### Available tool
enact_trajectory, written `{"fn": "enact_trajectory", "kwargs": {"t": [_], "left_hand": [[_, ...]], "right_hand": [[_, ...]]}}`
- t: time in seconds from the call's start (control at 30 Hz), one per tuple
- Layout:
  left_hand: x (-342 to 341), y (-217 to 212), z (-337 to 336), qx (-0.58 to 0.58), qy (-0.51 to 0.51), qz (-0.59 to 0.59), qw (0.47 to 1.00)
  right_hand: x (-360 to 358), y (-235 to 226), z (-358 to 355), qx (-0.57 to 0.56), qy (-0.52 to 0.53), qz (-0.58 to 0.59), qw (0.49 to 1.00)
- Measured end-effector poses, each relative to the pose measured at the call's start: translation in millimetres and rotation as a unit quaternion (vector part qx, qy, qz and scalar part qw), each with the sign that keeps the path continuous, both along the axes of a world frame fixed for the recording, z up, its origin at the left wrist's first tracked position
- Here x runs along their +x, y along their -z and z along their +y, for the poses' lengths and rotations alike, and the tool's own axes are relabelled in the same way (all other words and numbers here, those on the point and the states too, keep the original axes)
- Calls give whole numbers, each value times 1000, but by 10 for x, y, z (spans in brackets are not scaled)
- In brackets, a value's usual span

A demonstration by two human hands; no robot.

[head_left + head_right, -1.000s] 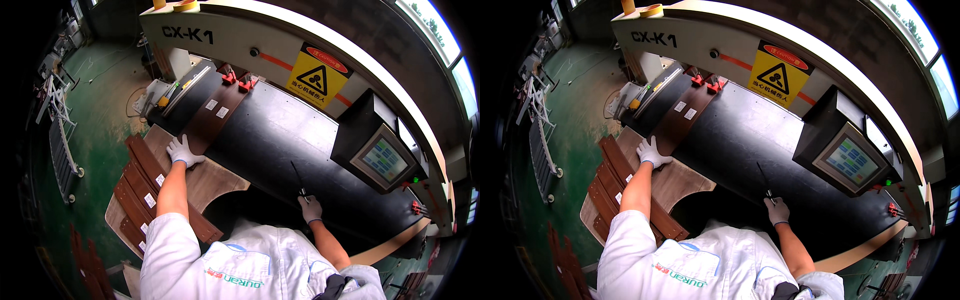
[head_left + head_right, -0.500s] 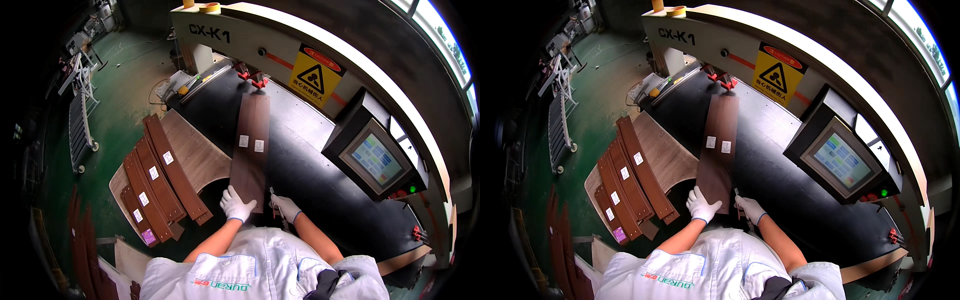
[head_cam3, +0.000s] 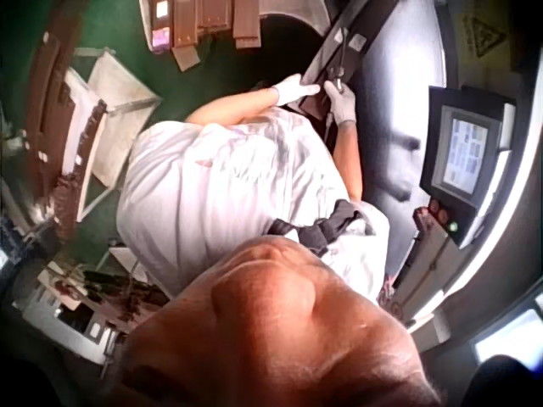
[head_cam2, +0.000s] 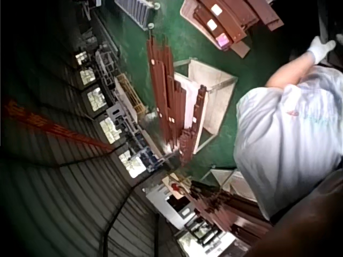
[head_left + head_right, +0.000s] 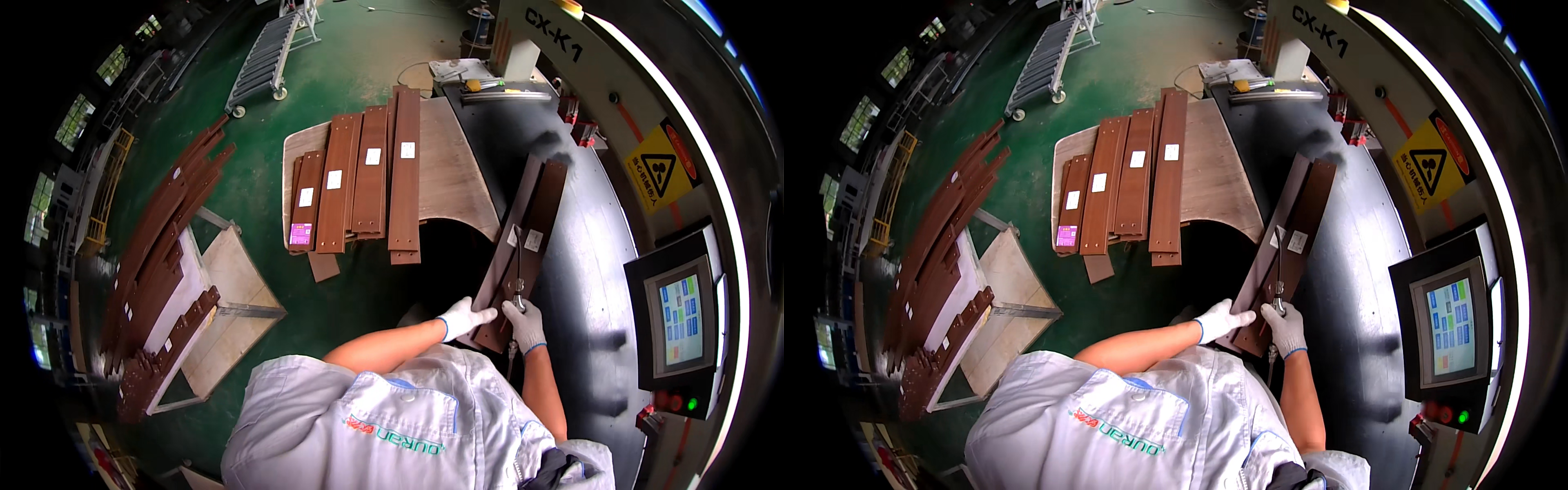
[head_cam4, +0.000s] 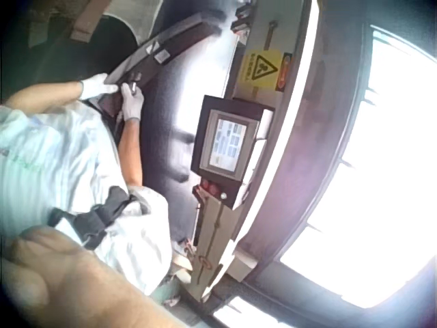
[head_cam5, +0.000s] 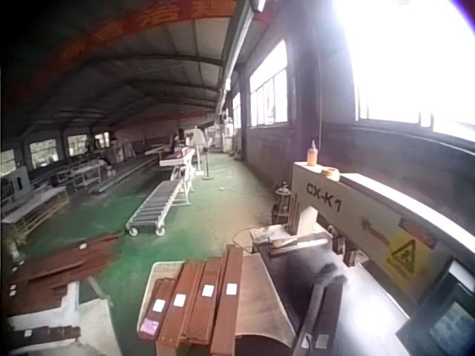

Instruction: The person places wooden boards into a woodworking machine, uses an air gun to clean the machine and boards, and then removes and stacks the processed boards onto a nearby pile.

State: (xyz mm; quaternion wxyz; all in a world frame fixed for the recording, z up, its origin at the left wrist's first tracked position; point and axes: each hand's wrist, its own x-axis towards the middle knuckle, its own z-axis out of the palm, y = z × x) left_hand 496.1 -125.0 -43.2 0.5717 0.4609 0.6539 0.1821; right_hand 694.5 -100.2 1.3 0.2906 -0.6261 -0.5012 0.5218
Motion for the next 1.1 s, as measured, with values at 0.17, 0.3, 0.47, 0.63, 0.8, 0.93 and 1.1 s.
{"fn": "enact_trajectory", "kwargs": {"t": [0.17,0.3,0.47,0.63,0.8,0.93,1.1], "left_hand": [[-50,-519,20,-35,3,-154,987],[-208,-446,-20,19,21,-126,992],[-650,-514,-89,139,22,-247,959],[-1286,-368,446,133,-165,-447,869],[-2364,-794,1275,220,-361,-287,860],[-3018,-946,636,264,-495,-451,694],[-3634,-1121,-330,335,-637,-364,591]], "right_hand": [[-236,-377,-38,-140,34,211,967],[-433,-503,-15,-103,5,174,979],[-850,-660,-30,-10,-49,126,991],[-1502,-1102,33,160,-211,-81,961],[-2130,-1424,-8,270,-349,-128,888],[-2572,-1415,-36,279,-451,-168,831],[-2721,-1060,45,105,-534,6,839]]}}
